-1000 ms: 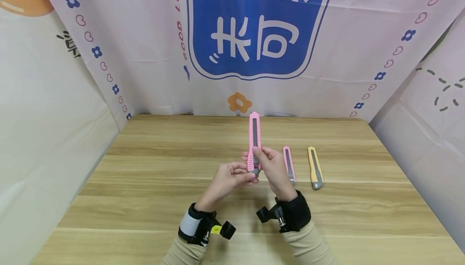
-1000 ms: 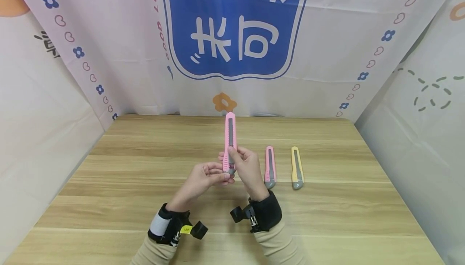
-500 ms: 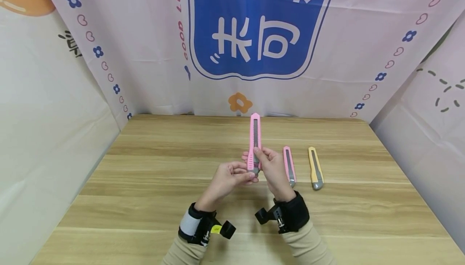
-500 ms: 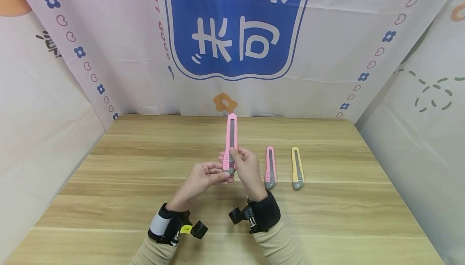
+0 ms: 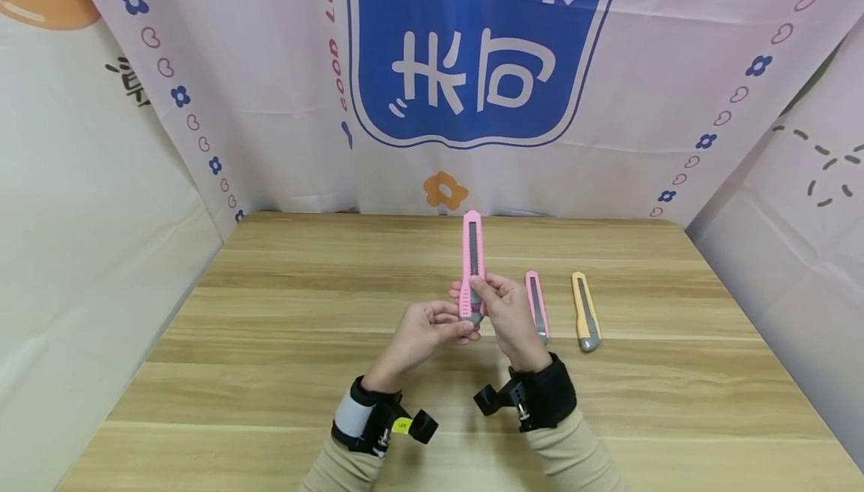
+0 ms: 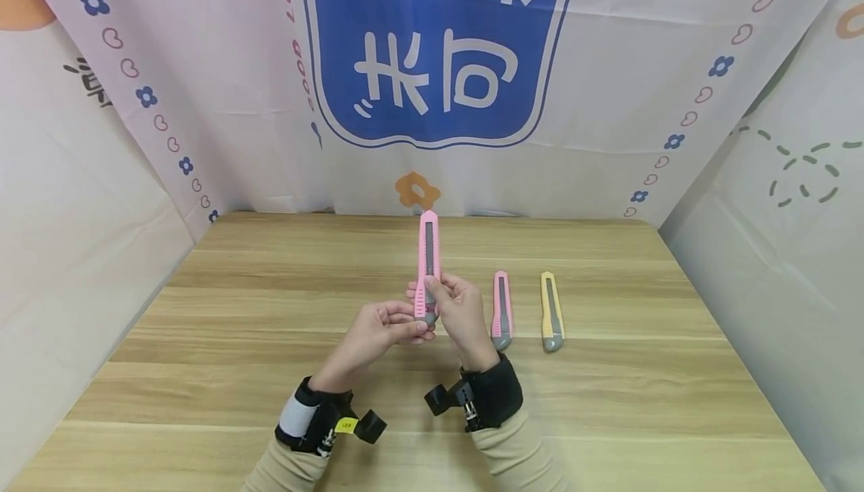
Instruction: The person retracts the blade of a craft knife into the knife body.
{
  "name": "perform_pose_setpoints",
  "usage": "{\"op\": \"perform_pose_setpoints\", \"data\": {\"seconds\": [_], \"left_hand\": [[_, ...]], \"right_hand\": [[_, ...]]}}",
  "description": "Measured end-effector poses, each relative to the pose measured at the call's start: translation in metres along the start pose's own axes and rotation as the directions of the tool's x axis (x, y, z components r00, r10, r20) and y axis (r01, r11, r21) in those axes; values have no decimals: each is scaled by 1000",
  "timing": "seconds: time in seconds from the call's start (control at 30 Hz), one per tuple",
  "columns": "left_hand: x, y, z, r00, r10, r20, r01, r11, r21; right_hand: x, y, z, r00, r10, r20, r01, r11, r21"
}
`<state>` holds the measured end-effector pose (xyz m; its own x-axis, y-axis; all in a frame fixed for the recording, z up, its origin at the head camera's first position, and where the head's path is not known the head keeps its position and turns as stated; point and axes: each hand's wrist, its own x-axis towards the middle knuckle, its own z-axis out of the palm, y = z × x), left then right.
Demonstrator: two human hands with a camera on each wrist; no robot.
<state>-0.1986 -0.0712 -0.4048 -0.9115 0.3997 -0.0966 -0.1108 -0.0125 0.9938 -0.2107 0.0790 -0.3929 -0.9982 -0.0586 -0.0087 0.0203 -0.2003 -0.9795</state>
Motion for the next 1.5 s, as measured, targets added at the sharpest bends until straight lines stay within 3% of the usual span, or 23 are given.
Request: {"op": "perform_pose_setpoints", "data": {"seconds": [0.17, 0.43, 0.8, 1.0, 1.3, 1.5], "left_hand": [[0, 1, 0, 1000, -6, -2, 6, 1000, -9], [-1, 3, 1, 1000, 12, 0, -12, 1000, -28], [-1, 2, 0, 999, 35, 2, -35, 999, -22], [-1, 2, 0, 999, 35, 2, -35, 999, -15], [0, 1, -1, 1000, 5, -16, -5, 1000, -8], [0, 0, -1, 1000, 7, -19, -8, 1000, -4]], "right_hand": [[-1, -2, 0, 1000, -21, 21, 22, 1000, -18], [-2, -4, -5, 998, 18, 59, -16, 999, -41], [-1, -4, -2, 998, 47, -49, -52, 994, -98], [-1, -4, -1, 997, 49, -66, -57, 990, -125], [-2, -4, -3, 1000, 8, 4, -8, 1000, 13], [-3, -4, -4, 999, -20, 46, 19, 999, 36]]}}
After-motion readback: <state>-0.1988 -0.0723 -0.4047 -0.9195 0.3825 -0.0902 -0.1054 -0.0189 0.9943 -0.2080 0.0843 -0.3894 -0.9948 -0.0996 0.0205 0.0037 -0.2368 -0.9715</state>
